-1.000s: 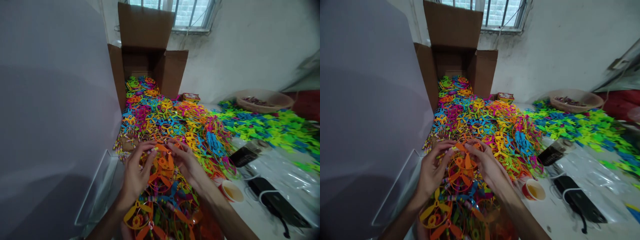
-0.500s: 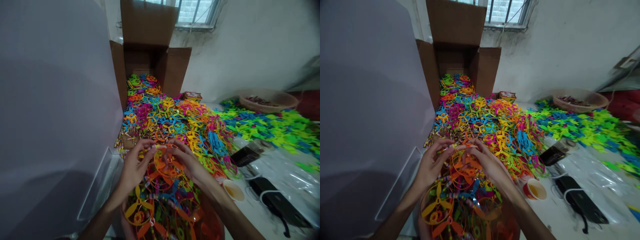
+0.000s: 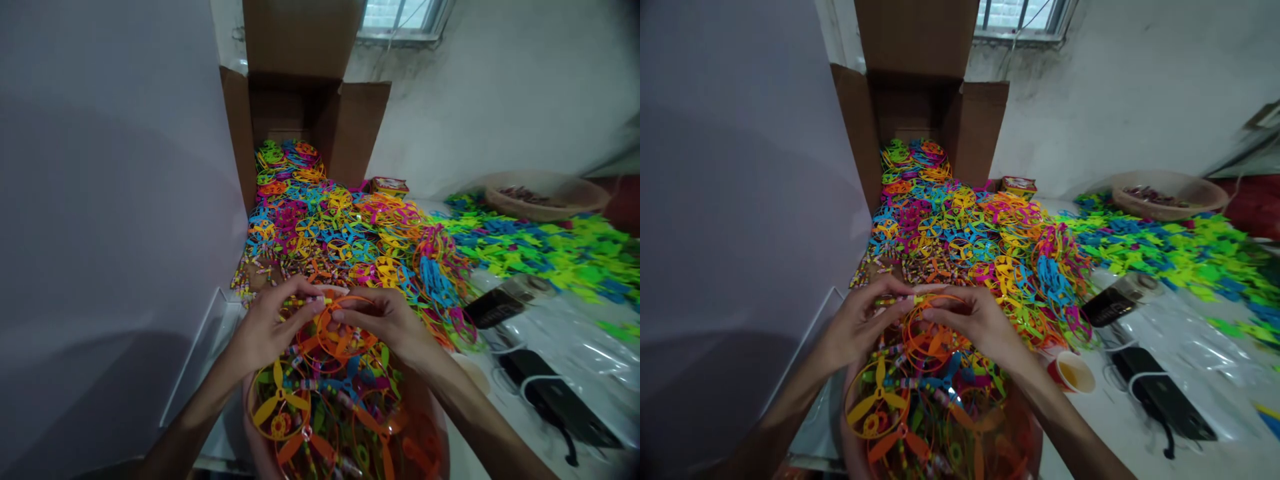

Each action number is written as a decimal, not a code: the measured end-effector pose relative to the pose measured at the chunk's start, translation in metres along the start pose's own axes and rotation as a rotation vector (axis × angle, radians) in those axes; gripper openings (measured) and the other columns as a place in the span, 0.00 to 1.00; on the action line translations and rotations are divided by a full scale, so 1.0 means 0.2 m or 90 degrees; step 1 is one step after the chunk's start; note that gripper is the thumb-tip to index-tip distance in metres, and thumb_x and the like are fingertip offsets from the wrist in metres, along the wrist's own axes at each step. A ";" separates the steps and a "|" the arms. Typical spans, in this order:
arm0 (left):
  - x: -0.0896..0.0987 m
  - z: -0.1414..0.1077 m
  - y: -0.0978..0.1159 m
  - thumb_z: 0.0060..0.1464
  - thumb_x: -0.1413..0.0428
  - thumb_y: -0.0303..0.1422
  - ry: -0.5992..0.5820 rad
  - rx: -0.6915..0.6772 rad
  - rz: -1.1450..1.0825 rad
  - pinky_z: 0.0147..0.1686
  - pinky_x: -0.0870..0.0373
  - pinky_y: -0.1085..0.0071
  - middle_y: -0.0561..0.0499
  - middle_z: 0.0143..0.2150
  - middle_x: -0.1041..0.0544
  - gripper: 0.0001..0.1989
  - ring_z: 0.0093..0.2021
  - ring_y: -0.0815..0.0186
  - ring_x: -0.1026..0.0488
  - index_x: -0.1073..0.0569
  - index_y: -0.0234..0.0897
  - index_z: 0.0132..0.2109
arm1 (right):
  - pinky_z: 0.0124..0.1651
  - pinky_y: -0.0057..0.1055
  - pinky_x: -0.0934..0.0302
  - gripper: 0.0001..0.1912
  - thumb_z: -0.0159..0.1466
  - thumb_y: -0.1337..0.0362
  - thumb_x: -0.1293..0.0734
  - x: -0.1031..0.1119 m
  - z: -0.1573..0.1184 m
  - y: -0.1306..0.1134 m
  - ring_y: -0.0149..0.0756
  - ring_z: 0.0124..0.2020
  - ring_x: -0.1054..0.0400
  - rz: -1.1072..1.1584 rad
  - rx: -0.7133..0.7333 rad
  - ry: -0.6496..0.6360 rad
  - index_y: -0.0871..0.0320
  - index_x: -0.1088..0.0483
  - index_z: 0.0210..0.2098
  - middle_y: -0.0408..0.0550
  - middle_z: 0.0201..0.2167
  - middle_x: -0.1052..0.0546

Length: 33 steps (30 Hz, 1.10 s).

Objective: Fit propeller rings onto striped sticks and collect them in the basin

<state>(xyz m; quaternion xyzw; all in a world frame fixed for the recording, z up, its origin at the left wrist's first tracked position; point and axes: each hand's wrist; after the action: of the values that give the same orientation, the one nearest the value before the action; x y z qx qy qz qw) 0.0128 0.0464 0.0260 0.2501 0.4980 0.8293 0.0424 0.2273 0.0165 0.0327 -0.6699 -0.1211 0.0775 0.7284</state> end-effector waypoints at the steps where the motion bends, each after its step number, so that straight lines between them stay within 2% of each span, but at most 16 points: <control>1: 0.01 0.00 0.01 0.66 0.44 0.40 -0.007 -0.006 0.001 0.44 0.31 0.72 0.54 0.40 0.20 0.08 0.42 0.67 0.24 0.24 0.42 0.45 | 0.34 0.29 0.33 0.08 0.63 0.56 0.26 0.00 0.00 -0.01 0.33 0.27 0.27 -0.003 -0.002 -0.004 0.52 0.19 0.32 0.43 0.27 0.19; 12: 0.04 -0.01 0.10 0.66 0.43 0.37 -0.044 -0.011 0.051 0.43 0.30 0.72 0.53 0.40 0.20 0.07 0.42 0.66 0.23 0.26 0.39 0.43 | 0.34 0.27 0.32 0.09 0.65 0.57 0.27 -0.02 -0.04 -0.07 0.33 0.30 0.25 -0.099 0.070 -0.012 0.55 0.22 0.31 0.43 0.26 0.20; 18: 0.09 -0.04 0.14 0.68 0.46 0.36 -0.111 -0.072 0.148 0.49 0.32 0.70 0.53 0.44 0.22 0.06 0.47 0.65 0.25 0.28 0.40 0.47 | 0.32 0.27 0.34 0.11 0.69 0.56 0.31 -0.01 -0.09 -0.09 0.32 0.28 0.26 -0.250 0.111 -0.007 0.55 0.21 0.35 0.43 0.27 0.20; 22: 0.11 -0.05 0.18 0.70 0.49 0.34 -0.166 -0.108 0.213 0.49 0.33 0.69 0.50 0.45 0.23 0.06 0.48 0.64 0.27 0.29 0.39 0.46 | 0.34 0.27 0.36 0.12 0.70 0.55 0.32 -0.02 -0.12 -0.10 0.31 0.25 0.28 -0.384 0.152 0.004 0.55 0.23 0.35 0.41 0.25 0.21; 26: 0.11 -0.05 0.20 0.70 0.50 0.31 -0.177 -0.174 0.243 0.49 0.34 0.69 0.50 0.45 0.24 0.05 0.48 0.64 0.29 0.30 0.37 0.45 | 0.37 0.28 0.36 0.11 0.71 0.55 0.33 -0.04 -0.14 -0.09 0.33 0.27 0.27 -0.455 0.175 0.025 0.53 0.22 0.37 0.40 0.23 0.23; 30: 0.11 -0.05 0.19 0.70 0.52 0.27 -0.185 -0.266 0.292 0.45 0.35 0.68 0.51 0.38 0.28 0.08 0.41 0.65 0.33 0.31 0.35 0.41 | 0.38 0.29 0.35 0.10 0.70 0.56 0.32 -0.05 -0.13 -0.09 0.34 0.30 0.25 -0.427 0.155 0.022 0.53 0.22 0.36 0.42 0.25 0.21; 33: 0.11 -0.05 0.18 0.70 0.52 0.25 -0.211 -0.289 0.290 0.44 0.35 0.68 0.51 0.37 0.29 0.09 0.41 0.65 0.33 0.31 0.34 0.40 | 0.36 0.27 0.34 0.12 0.69 0.55 0.32 -0.04 -0.11 -0.11 0.33 0.30 0.24 -0.311 0.098 -0.042 0.55 0.22 0.34 0.44 0.29 0.18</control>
<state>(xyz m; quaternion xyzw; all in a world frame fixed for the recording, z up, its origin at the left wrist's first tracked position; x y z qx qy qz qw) -0.0053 0.0284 0.0608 0.4701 0.2190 0.8550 -0.0087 0.2244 -0.0092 0.0527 -0.5607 -0.2965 -0.0700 0.7700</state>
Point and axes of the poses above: each hand's wrist, its own z-axis towards the middle knuckle, its own x-axis out of the back of the hand, y = z × x
